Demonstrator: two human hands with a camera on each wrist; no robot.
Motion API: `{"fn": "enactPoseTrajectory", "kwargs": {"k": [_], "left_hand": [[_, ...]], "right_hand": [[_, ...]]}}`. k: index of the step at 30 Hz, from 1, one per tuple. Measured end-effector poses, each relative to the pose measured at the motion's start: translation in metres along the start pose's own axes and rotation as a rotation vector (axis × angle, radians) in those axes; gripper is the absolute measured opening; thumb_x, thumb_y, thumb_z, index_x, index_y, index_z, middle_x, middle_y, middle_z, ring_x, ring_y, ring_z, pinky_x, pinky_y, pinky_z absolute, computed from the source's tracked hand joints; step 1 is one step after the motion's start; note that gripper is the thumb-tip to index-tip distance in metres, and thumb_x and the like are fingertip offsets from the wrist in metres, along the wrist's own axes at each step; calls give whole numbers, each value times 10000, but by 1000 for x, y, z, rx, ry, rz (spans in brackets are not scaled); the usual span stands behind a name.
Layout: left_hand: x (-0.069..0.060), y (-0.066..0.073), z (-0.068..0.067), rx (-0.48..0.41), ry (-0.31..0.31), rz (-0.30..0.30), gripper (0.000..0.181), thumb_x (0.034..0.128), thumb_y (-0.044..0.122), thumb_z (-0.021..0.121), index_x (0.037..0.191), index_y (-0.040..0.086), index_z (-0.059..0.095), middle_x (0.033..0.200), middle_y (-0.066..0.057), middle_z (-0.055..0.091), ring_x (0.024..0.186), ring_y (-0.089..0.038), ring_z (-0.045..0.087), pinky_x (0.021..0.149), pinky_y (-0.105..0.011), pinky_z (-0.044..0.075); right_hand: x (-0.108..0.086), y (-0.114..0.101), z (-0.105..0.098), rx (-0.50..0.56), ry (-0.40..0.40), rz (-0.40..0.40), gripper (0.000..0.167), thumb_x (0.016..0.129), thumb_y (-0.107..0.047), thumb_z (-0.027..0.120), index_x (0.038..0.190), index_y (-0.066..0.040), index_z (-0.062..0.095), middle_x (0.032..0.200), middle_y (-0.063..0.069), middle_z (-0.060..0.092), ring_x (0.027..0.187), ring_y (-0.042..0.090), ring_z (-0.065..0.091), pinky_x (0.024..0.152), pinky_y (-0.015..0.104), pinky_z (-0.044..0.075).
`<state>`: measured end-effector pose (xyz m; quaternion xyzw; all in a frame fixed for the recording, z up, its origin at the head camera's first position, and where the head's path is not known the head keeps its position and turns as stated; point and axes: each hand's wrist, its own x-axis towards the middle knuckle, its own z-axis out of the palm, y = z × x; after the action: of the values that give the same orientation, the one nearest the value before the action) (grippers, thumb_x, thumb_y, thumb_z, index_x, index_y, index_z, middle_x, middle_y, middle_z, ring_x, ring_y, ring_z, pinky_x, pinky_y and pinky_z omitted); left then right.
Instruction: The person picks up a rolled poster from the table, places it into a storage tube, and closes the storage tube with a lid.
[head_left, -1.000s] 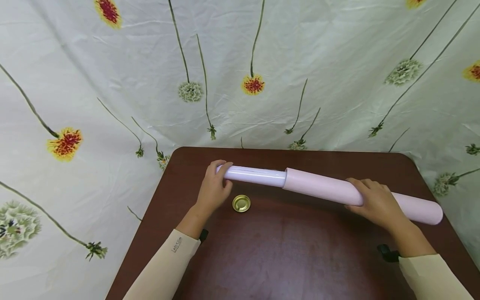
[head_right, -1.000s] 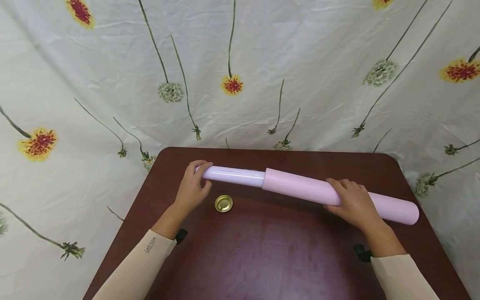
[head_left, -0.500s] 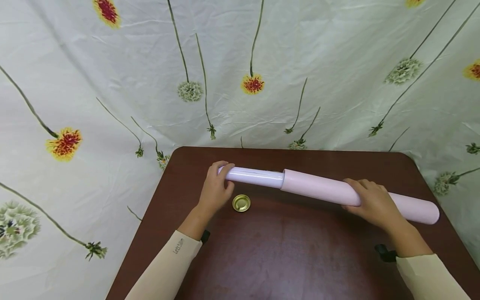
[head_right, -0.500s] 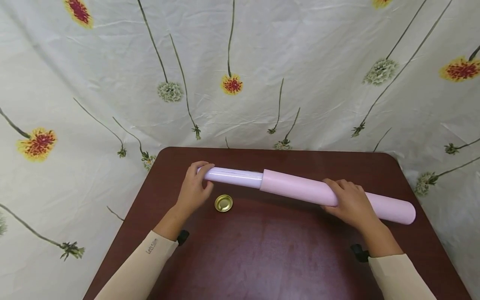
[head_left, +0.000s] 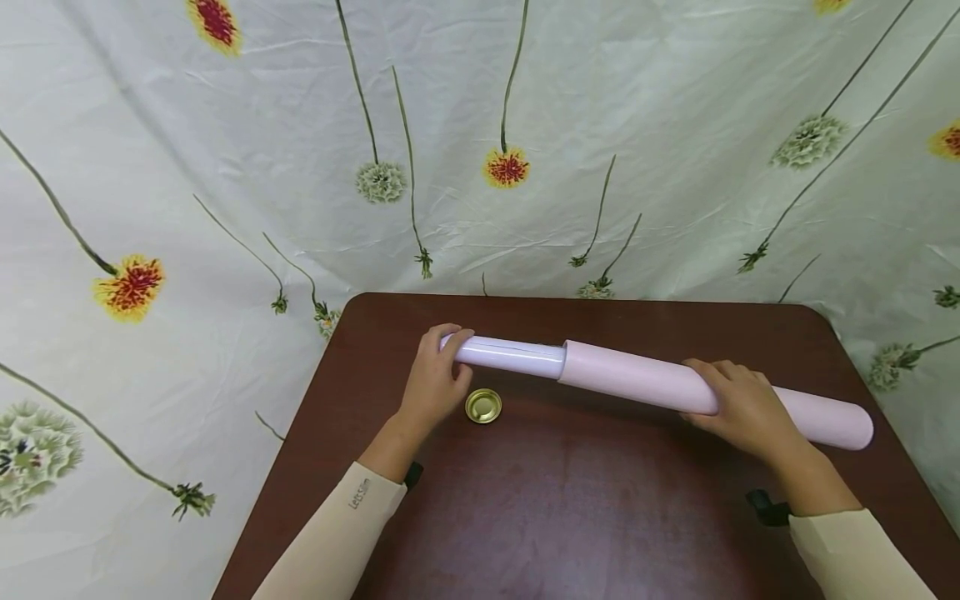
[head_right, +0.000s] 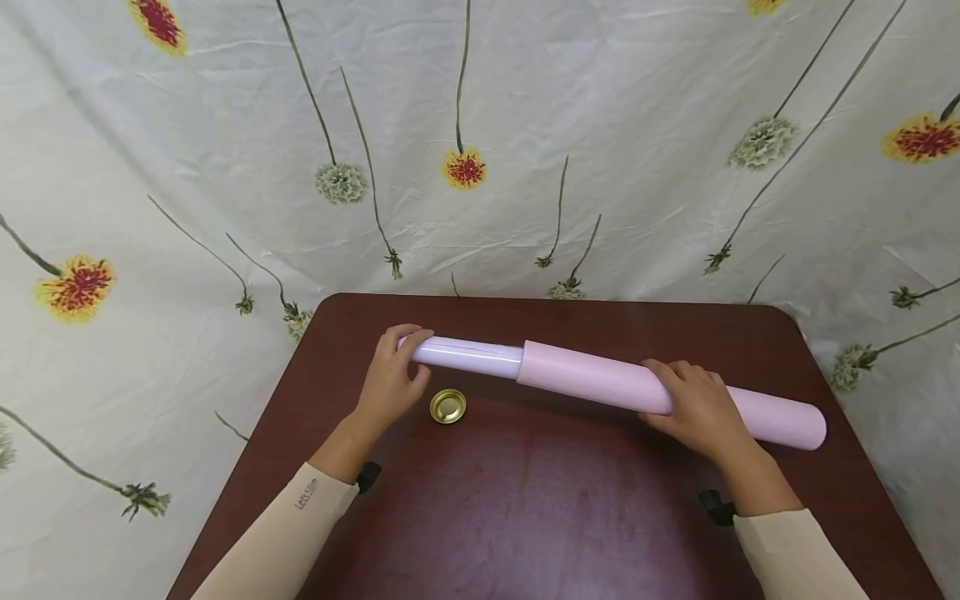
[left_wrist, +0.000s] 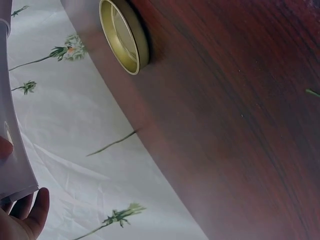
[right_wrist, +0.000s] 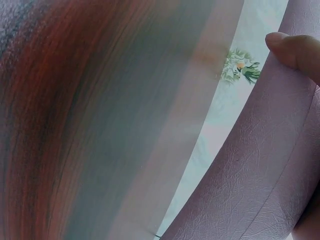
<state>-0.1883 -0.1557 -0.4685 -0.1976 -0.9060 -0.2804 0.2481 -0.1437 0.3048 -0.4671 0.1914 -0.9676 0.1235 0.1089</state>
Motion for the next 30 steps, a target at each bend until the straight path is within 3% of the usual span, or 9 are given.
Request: {"fn": "enactPoseTrajectory", "kwargs": {"k": [13, 30], "left_hand": [[2, 3, 4, -5, -24, -4, 488, 796, -2, 638, 1278, 72, 645, 1292, -199, 559, 1185, -395, 543, 967, -504, 496], [-5, 2, 11, -37, 4, 1, 511, 779, -23, 644, 1279, 81, 650, 1283, -189, 561, 1181, -386, 543, 953, -511, 500]], "right_hand": [[1, -3, 2, 14, -19, 14, 790, 724, -332, 880, 1391, -119, 515, 1189, 237, 639, 1073, 447, 610, 880, 632, 417], [5, -8, 7, 20, -47, 24, 787, 735, -345, 873, 1400, -125, 513, 1190, 228, 641, 1084, 443, 612, 899, 633, 416]]}}
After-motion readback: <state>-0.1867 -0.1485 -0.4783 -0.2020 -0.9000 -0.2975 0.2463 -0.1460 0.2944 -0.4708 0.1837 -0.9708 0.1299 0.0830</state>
